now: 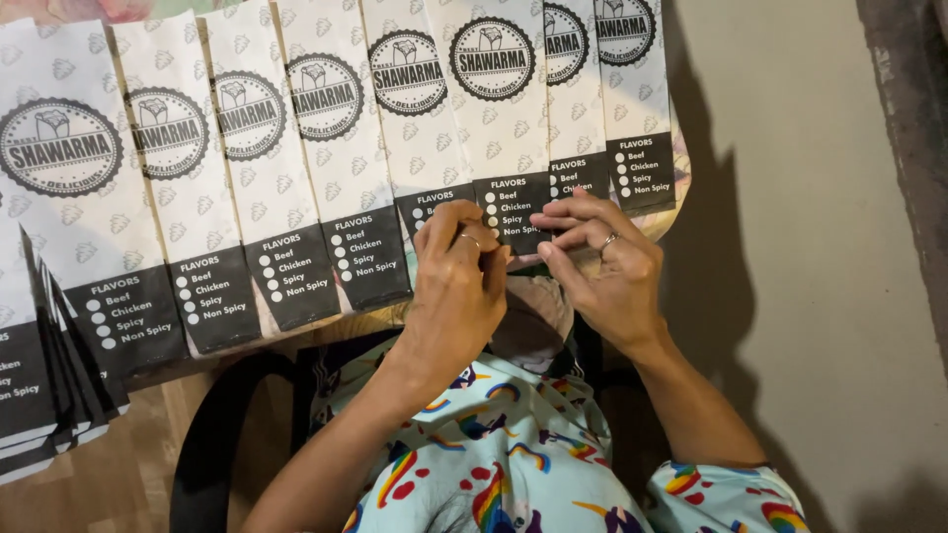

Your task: Applying glue to the edges of paper shawarma sleeves and stacking them for assembly.

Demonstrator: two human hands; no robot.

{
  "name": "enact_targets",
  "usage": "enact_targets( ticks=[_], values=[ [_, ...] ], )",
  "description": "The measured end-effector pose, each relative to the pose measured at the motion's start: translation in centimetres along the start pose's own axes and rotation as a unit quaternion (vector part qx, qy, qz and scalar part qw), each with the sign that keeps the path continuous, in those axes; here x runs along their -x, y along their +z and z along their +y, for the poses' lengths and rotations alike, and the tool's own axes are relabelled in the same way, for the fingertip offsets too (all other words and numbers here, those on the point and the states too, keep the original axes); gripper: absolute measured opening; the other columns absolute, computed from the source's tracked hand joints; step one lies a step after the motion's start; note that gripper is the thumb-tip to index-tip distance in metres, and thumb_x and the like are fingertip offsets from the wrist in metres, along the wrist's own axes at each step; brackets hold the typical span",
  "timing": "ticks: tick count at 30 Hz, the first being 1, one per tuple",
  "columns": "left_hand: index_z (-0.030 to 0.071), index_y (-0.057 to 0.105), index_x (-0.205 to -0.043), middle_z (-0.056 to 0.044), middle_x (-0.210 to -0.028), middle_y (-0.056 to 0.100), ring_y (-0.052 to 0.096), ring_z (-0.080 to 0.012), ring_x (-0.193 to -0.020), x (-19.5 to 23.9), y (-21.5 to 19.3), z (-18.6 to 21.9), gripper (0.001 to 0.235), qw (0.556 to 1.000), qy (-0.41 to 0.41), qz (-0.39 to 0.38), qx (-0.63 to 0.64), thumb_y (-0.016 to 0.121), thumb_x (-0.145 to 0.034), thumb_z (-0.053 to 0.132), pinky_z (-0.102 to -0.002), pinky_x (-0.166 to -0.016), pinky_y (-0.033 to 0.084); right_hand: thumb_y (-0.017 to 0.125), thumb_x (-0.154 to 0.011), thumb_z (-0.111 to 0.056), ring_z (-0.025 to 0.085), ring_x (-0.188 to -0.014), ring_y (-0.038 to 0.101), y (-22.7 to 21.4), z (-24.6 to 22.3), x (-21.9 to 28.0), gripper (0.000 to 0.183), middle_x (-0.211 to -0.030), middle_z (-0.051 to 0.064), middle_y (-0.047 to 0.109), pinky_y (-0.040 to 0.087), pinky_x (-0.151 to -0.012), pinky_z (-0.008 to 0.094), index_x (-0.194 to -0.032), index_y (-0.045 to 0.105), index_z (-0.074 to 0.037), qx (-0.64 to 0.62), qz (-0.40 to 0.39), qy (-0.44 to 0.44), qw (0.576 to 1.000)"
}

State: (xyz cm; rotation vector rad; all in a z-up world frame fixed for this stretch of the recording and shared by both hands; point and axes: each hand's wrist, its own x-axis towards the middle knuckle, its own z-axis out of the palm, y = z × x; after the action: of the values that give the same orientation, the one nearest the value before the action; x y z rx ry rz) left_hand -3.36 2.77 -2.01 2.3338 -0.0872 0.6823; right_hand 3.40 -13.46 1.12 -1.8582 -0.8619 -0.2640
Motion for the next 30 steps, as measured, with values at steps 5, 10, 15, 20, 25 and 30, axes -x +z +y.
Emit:
enact_targets(
  ticks=[5,10,15,20,25,30],
  values=[
    [0.006,0.055,-0.074,-0.003,-0.083,0.060,0.059,-0.0264,-0.113,0.3,0.8,-0.9,0.027,0.999,-0.035,0.024,0.019,0.080,-0.079,-0.003,-0.044,-0.099,0.046,0.080,-0.087,0.004,0.035,-0.095,0.075,0.1,-0.3,-0.1,0.018,-0.098,0.017,0.074,0.050,-0.109,0.049,-0.080,0.064,0.002,-0.002,0.011,0.010,1.000],
    [0.009,0.053,-0.084,-0.002,-0.092,0.053,0.062,-0.0294,-0.107,-0.2,0.1,-0.5,0.031,0.997,-0.068,0.006,0.043,0.080,-0.079,-0.004,-0.046,-0.095,0.049,0.083,-0.090,-0.006,0.031,-0.098,0.073,1.1,0.0,-0.1,0.020,-0.097,0.012,0.074,0.047,-0.113,0.046,-0.090,0.064,-0.001,0.033,0.023,-0.008,0.999],
    [0.010,0.052,-0.092,-0.006,-0.095,0.051,0.066,-0.0395,-0.092,-0.7,-0.6,-0.2,0.036,0.987,-0.113,-0.017,0.114,0.077,-0.077,-0.011,-0.046,-0.085,0.053,0.080,-0.090,0.000,0.032,-0.098,0.074,0.2,-0.5,-0.4,0.014,-0.098,0.014,0.074,0.045,-0.114,0.048,-0.088,0.066,0.000,-0.006,0.004,0.041,0.999],
    [0.010,0.052,-0.096,-0.007,-0.099,0.052,0.069,-0.0383,-0.087,-1.0,-1.1,0.6,0.031,0.984,-0.134,-0.036,0.114,0.067,-0.081,-0.013,-0.048,-0.076,0.054,0.080,-0.089,-0.001,0.029,-0.097,0.075,0.3,-0.5,-0.4,0.013,-0.097,0.014,0.076,0.044,-0.115,0.046,-0.086,0.068,0.000,-0.023,0.011,0.056,0.998],
    [0.009,0.049,-0.086,-0.004,-0.090,0.050,0.060,-0.0294,-0.088,-0.8,0.3,0.1,0.041,0.998,-0.057,0.002,0.019,0.089,-0.079,0.014,-0.043,-0.089,0.046,0.079,-0.091,-0.001,0.029,-0.099,0.075,0.2,-0.3,-0.2,0.012,-0.101,0.014,0.075,0.042,-0.116,0.046,-0.088,0.068,-0.001,-0.024,0.007,0.050,0.998],
    [0.009,0.055,-0.092,-0.004,-0.093,0.052,0.063,-0.0355,-0.088,-0.7,-0.2,-0.2,0.035,0.992,-0.094,-0.013,0.089,0.087,-0.078,0.006,-0.047,-0.085,0.050,0.078,-0.092,-0.001,0.031,-0.098,0.075,0.1,-0.8,-0.6,0.011,-0.101,0.016,0.075,0.042,-0.116,0.047,-0.089,0.067,0.000,-0.009,-0.002,0.045,0.999]
  ],
)
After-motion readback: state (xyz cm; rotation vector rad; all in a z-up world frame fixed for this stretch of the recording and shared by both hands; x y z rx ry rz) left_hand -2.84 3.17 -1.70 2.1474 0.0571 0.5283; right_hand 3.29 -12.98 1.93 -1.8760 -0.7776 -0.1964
